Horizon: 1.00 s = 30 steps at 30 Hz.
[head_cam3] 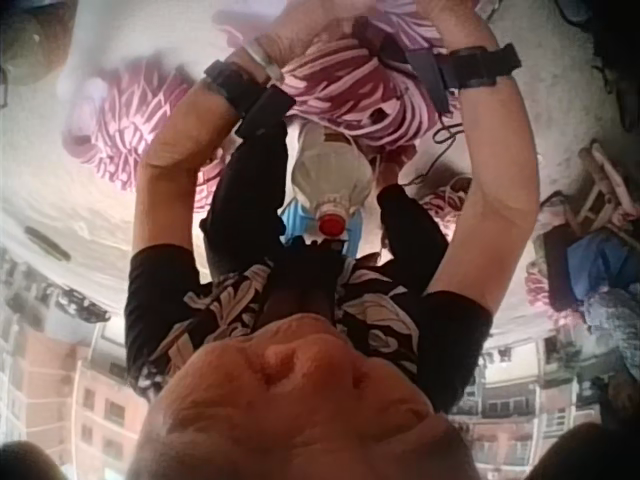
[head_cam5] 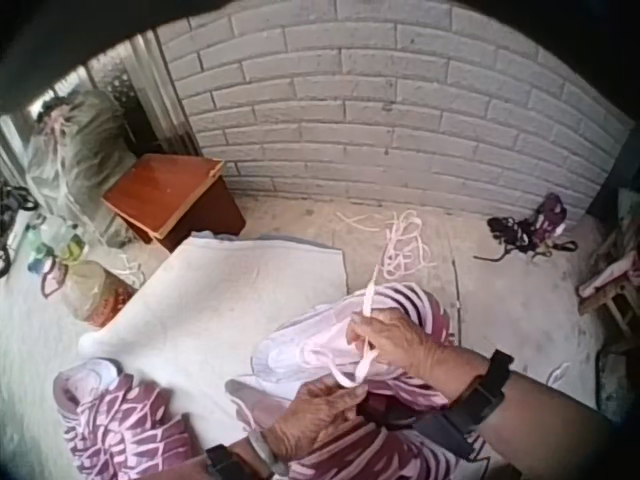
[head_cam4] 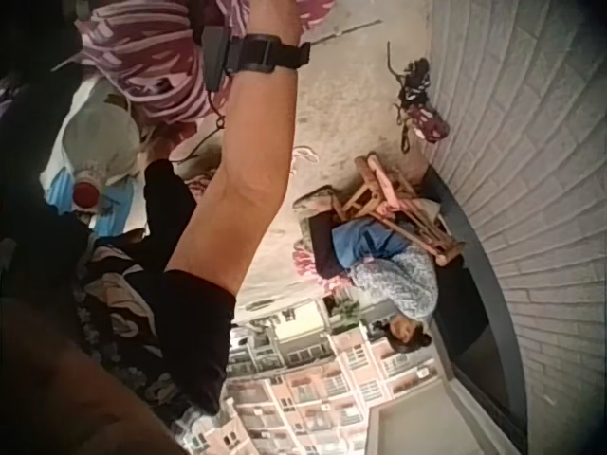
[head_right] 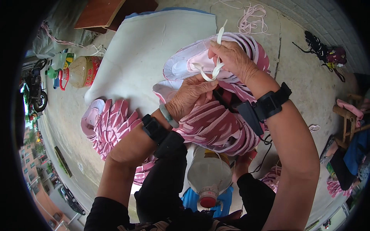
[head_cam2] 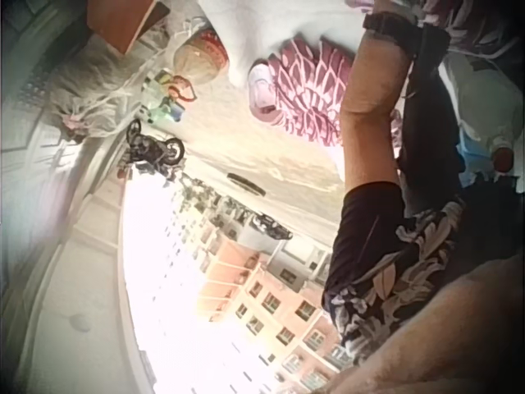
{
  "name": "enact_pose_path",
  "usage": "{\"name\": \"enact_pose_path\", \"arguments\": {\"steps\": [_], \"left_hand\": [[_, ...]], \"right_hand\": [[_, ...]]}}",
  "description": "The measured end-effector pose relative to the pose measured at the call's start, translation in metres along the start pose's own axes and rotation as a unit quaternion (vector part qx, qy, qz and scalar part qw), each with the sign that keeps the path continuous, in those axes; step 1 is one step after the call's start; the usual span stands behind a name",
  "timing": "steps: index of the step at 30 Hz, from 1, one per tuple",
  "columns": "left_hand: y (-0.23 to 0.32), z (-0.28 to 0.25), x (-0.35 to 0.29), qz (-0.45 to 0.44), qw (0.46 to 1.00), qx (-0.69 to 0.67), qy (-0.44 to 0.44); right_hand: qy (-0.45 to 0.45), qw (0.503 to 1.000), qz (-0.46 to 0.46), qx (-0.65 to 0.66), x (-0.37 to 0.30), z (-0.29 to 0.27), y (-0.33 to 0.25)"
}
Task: The person threads pink shoelaces through the eyelets of pink sneakers, pulling them tight and tying knots. They handle multiple shoes from a pile, lacing them one by one and stacking the finished shoes.
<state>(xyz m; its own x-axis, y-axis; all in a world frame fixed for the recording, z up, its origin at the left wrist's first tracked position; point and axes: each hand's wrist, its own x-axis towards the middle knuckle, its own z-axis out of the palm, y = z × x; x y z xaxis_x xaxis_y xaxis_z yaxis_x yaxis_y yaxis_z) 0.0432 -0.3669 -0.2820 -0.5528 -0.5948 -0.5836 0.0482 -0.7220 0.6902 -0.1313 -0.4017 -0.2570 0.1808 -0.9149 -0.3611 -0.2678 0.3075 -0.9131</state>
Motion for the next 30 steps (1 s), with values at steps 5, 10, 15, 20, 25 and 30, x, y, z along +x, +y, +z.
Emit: {"name": "enact_pose_path", "arguments": {"steps": [5, 10, 15, 20, 25, 30], "left_hand": [[0.037, 0.017, -0.009, 0.110, 0.991, -0.071, -0.001], [0.055, 0.018, -0.028, 0.158, 0.984, -0.033, 0.070], [0.064, 0.007, -0.048, 0.187, 0.981, -0.023, 0.041], [0.076, -0.011, -0.064, 0.150, 0.988, 0.025, -0.003], [0.068, -0.027, -0.081, 0.126, 0.991, -0.042, -0.015], [0.065, -0.021, -0.098, 0.156, 0.984, -0.080, -0.007]], "right_hand": [[0.015, 0.998, -0.049, 0.043, -0.016, 0.005, -0.033], [0.024, 0.996, -0.053, 0.061, -0.029, 0.020, -0.056], [0.010, 0.994, -0.076, 0.082, -0.029, 0.032, -0.057], [-0.018, 0.993, -0.113, 0.001, -0.026, 0.034, -0.058], [-0.024, 0.991, -0.125, 0.030, -0.036, 0.035, -0.049], [-0.030, 0.990, -0.110, 0.082, -0.049, 0.041, -0.059]]}}
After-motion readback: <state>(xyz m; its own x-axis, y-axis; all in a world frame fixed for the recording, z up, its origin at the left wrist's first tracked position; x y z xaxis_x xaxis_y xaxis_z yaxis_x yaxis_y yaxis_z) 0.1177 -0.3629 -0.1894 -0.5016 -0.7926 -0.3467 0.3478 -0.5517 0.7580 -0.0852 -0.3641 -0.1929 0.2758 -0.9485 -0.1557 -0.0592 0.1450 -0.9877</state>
